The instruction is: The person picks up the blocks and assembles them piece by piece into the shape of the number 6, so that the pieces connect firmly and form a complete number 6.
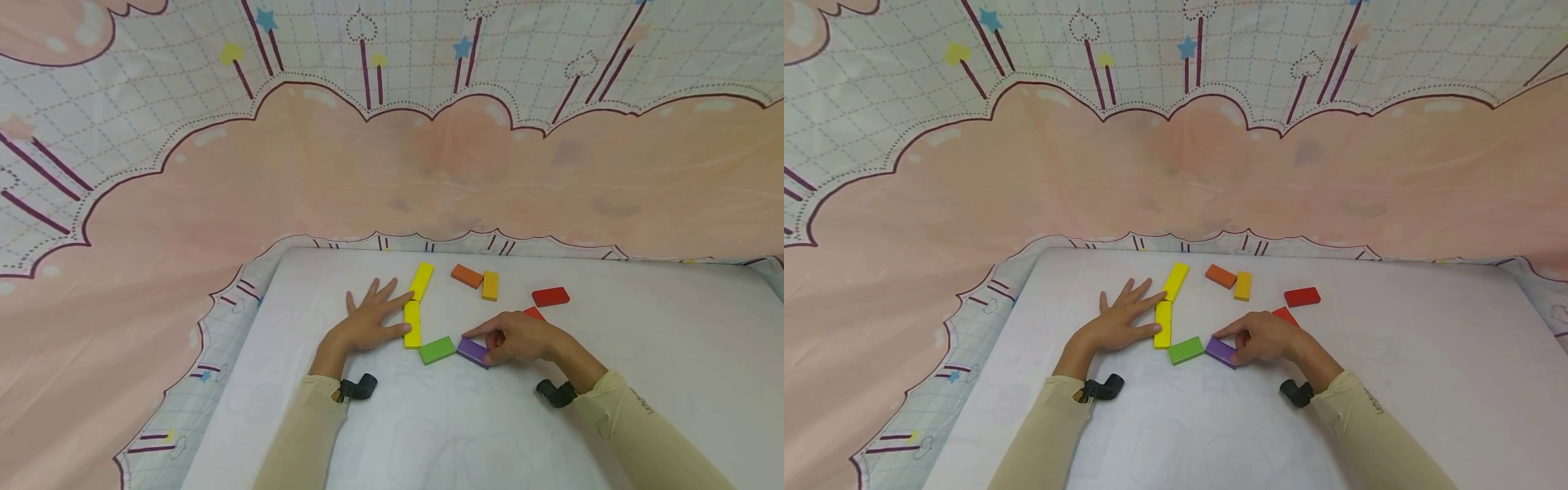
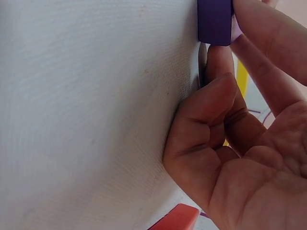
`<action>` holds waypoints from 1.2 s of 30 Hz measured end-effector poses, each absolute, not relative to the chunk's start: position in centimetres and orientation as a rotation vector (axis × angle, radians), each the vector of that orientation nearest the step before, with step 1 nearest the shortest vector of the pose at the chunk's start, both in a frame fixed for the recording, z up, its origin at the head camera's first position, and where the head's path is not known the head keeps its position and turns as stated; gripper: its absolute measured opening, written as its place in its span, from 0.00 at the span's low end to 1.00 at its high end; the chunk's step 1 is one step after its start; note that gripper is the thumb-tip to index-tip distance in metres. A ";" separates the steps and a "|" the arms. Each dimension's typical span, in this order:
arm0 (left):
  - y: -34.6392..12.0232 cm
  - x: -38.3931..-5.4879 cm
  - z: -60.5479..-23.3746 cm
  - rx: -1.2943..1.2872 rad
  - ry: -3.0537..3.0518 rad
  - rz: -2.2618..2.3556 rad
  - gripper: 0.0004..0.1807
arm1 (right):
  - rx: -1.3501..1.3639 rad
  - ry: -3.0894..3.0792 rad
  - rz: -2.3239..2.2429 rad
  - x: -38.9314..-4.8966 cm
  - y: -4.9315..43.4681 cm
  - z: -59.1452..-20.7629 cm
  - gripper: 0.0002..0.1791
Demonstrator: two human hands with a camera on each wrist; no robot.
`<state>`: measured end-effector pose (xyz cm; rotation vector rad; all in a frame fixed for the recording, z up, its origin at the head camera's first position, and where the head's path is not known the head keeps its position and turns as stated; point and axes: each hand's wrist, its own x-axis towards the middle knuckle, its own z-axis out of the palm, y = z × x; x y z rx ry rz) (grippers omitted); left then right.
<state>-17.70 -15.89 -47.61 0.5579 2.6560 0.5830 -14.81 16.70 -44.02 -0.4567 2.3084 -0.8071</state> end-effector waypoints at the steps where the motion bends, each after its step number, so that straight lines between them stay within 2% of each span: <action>1: -15.9 -17.7 -47.6 0.556 2.655 0.586 0.39 | -0.453 2.309 -0.806 -14.8 16.7 -44.0 0.27; 12: -15.9 -17.6 -47.6 0.552 2.654 0.588 0.39 | -0.457 2.298 -0.815 -14.8 16.8 -44.3 0.28; 21: -16.0 -17.7 -47.5 0.551 2.653 0.574 0.39 | -0.424 2.260 -1.042 -14.6 18.4 -44.8 0.25; 36: -15.9 -17.6 -47.6 0.548 2.652 0.593 0.38 | -0.359 2.754 -0.938 -12.9 22.7 -43.4 0.20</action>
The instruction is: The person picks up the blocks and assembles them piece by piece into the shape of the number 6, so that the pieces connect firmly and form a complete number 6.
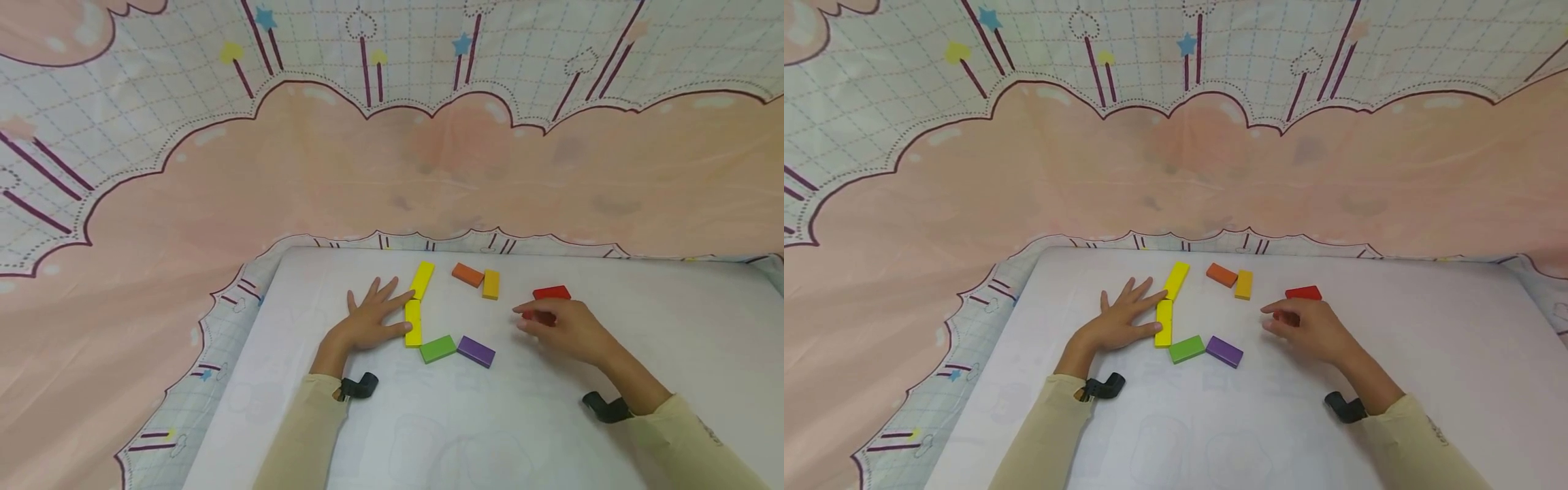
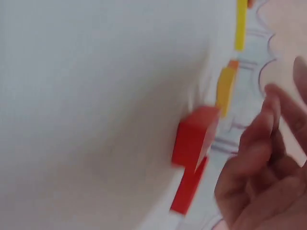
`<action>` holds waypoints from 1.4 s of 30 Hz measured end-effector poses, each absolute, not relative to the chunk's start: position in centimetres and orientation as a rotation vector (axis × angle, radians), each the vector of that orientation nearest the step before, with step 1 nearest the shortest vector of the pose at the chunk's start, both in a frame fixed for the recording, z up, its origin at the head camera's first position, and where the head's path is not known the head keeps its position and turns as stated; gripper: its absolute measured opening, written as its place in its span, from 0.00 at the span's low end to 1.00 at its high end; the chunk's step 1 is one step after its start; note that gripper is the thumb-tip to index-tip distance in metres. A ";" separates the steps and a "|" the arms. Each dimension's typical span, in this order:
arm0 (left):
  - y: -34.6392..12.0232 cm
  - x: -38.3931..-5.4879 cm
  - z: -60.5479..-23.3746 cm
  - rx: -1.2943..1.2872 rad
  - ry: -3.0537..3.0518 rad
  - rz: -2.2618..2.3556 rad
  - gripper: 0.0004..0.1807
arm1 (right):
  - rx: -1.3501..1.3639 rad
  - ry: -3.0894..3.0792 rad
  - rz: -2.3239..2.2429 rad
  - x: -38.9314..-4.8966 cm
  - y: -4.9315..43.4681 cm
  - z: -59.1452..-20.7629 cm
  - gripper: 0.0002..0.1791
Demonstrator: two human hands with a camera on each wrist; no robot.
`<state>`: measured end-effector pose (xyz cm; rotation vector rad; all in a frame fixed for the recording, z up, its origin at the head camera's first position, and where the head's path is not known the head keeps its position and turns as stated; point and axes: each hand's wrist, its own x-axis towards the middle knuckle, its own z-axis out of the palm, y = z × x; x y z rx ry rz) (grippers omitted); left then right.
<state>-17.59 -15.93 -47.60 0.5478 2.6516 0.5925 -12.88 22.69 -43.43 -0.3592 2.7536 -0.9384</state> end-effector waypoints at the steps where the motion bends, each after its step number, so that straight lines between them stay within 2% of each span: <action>1: -15.9 -17.6 -47.6 0.547 2.651 0.597 0.38 | -0.348 2.783 -0.914 -12.9 23.1 -43.4 0.20; 4: -15.8 -17.6 -47.6 0.542 2.647 0.609 0.39 | -0.332 2.834 -0.819 -13.2 24.2 -43.5 0.21; 11: -16.0 -17.3 -47.6 0.546 2.651 0.582 0.38 | -0.310 2.669 -0.779 -13.6 25.7 -44.6 0.30; 19: -16.2 -17.2 -47.9 0.563 2.655 0.588 0.39 | -0.251 2.581 -0.800 -14.1 25.4 -44.8 0.33; 33: -15.9 -17.6 -47.7 0.565 2.655 0.567 0.39 | -0.285 2.541 -0.838 -14.0 25.4 -44.8 0.34; 38: -15.9 -17.7 -47.6 0.561 2.651 0.554 0.39 | -0.309 2.552 -0.872 -13.6 25.4 -44.7 0.32; 42: -15.8 -17.7 -47.6 0.564 2.649 0.549 0.39 | -0.228 2.525 -0.965 -12.7 25.3 -44.7 0.30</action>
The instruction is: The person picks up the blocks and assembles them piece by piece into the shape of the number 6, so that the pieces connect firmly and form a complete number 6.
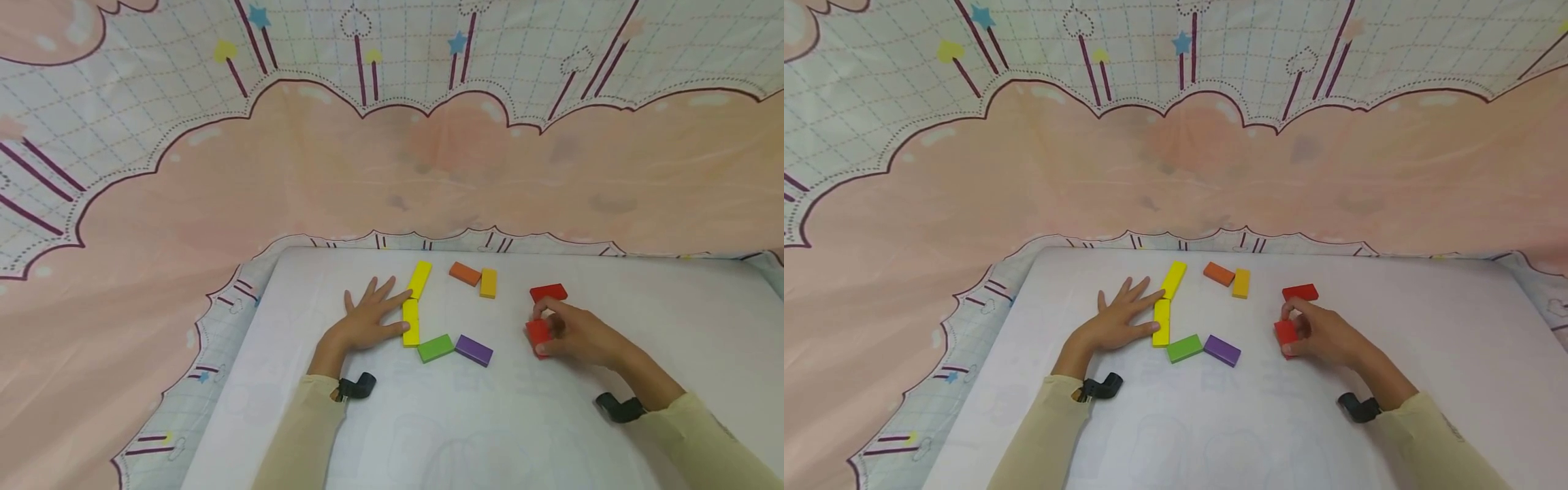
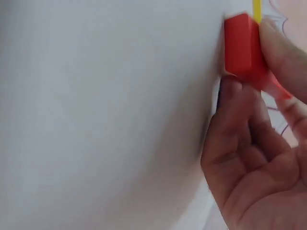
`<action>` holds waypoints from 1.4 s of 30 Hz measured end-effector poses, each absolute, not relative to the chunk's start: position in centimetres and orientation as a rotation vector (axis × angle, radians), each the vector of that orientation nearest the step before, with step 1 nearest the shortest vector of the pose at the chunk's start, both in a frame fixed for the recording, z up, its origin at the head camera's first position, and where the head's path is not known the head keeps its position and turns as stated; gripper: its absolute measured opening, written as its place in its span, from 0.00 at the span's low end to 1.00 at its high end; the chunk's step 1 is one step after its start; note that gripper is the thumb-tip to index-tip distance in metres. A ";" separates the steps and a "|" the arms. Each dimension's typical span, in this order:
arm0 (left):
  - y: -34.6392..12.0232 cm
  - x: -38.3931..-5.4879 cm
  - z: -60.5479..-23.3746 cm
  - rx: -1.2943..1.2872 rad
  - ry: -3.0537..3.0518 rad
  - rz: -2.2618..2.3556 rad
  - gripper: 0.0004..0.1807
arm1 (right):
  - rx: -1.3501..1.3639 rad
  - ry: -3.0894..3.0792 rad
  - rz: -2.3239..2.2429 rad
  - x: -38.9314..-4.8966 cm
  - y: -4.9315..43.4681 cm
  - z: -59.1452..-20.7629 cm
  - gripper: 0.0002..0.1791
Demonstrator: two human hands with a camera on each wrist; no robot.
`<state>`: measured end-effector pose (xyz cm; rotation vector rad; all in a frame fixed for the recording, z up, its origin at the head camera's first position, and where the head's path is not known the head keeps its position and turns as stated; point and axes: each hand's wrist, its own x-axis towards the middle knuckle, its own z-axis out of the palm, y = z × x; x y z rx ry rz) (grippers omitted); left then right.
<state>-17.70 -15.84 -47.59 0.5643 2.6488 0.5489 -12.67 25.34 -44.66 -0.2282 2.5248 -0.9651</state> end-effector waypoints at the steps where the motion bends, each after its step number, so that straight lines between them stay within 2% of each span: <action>1: -15.8 -17.7 -47.6 0.565 2.649 0.551 0.39 | -0.193 2.505 -1.005 -12.4 25.3 -44.7 0.29; 11: -15.8 -17.6 -47.4 0.567 2.653 0.567 0.39 | 0.100 2.164 -1.321 -10.1 23.4 -45.4 0.27; 23: -16.0 -17.7 -47.8 0.557 2.634 0.584 0.39 | 0.145 2.191 -1.254 -8.4 20.6 -45.4 0.18; 42: -16.1 -17.8 -48.0 0.578 2.652 0.592 0.39 | 0.168 2.187 -1.260 -8.1 18.9 -45.9 0.19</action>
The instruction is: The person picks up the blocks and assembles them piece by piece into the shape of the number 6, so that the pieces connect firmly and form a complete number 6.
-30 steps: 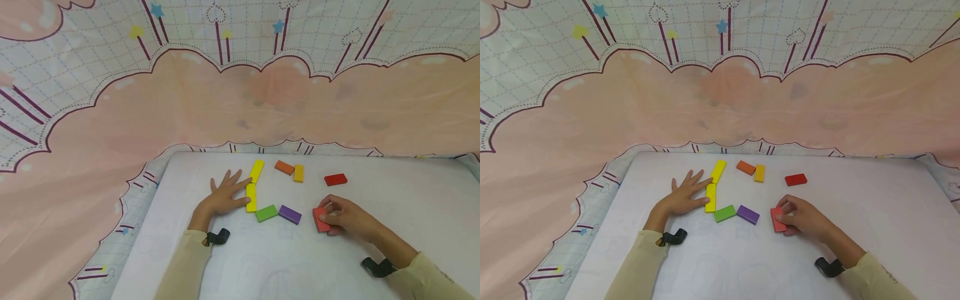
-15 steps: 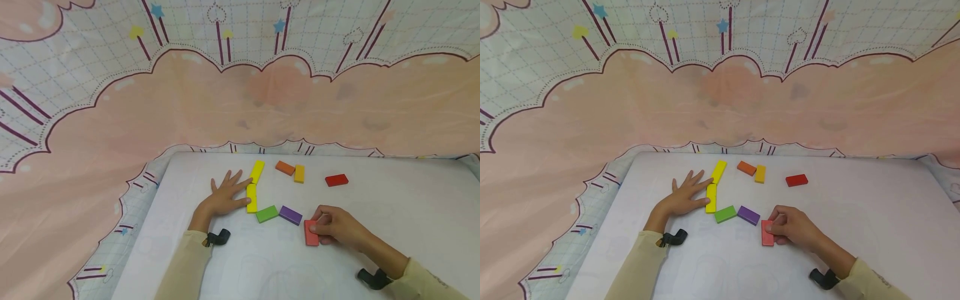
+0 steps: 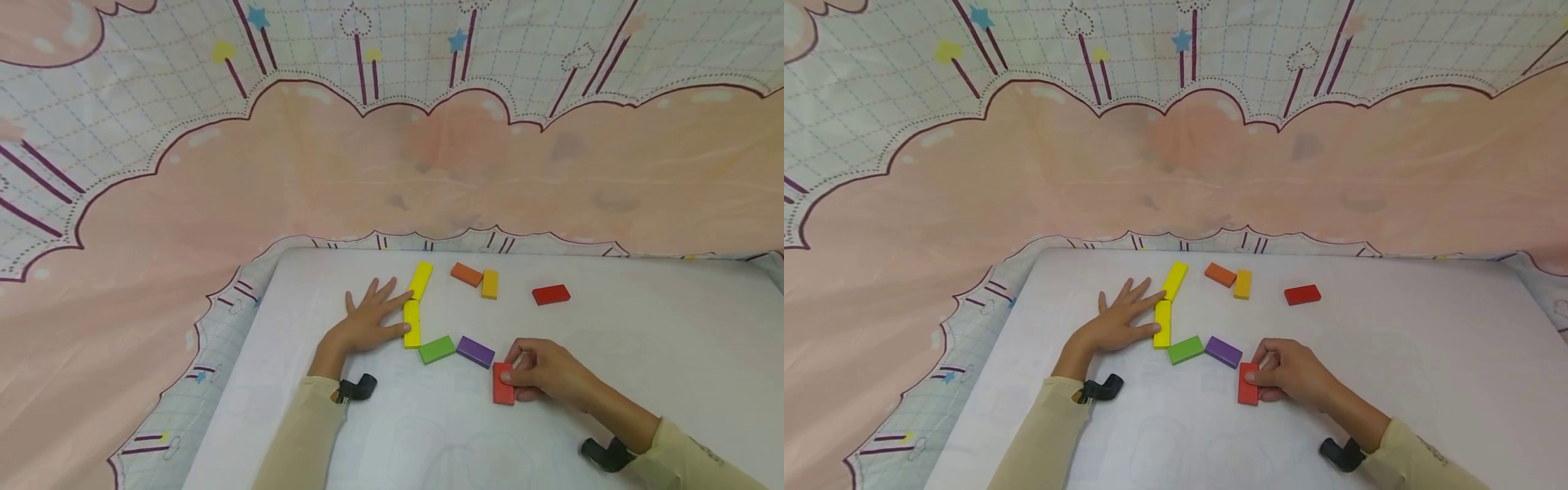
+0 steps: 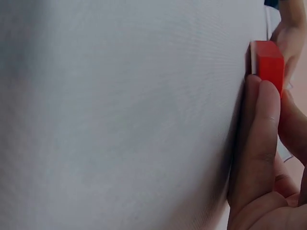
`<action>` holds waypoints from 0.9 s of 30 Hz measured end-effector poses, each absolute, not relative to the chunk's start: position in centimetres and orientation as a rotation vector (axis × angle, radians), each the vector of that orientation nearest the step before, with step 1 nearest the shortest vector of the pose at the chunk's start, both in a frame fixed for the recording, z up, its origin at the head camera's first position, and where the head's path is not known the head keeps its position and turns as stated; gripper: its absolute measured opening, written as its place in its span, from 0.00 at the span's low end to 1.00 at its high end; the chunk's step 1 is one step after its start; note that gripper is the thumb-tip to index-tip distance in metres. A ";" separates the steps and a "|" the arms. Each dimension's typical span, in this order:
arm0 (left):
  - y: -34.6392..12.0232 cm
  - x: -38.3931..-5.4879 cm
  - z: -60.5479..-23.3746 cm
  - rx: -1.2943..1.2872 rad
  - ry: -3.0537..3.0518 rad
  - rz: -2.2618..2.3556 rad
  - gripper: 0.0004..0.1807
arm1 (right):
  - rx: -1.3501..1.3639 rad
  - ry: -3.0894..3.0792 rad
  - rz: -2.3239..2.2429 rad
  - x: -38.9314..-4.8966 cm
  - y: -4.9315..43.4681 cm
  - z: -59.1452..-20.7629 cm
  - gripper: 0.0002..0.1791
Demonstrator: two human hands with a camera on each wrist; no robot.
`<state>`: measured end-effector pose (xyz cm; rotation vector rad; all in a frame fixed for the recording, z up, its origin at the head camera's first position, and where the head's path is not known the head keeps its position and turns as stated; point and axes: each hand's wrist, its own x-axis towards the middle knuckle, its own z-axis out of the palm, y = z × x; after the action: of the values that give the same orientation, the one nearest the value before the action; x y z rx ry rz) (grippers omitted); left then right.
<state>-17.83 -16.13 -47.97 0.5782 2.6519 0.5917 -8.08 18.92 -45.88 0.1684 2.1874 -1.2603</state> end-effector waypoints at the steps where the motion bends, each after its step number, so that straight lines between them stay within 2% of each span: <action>1: -16.1 -17.8 -48.0 0.577 2.651 0.595 0.39 | 0.166 2.187 -1.254 -8.1 18.9 -45.9 0.19; 10: -15.9 -17.8 -47.9 0.550 2.644 0.587 0.39 | 0.136 2.186 -1.209 -8.5 19.1 -46.0 0.20; 21: -15.8 -17.7 -47.5 0.543 2.645 0.588 0.39 | 0.000 2.192 -1.093 -8.5 20.0 -45.5 0.36; 27: -15.8 -17.6 -47.4 0.548 2.640 0.587 0.39 | -0.063 2.283 -1.028 -8.1 19.6 -45.3 0.36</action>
<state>-17.58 -15.76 -47.45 0.5478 2.6400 0.5874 -8.08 19.58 -45.32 -0.0627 2.2829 -1.0280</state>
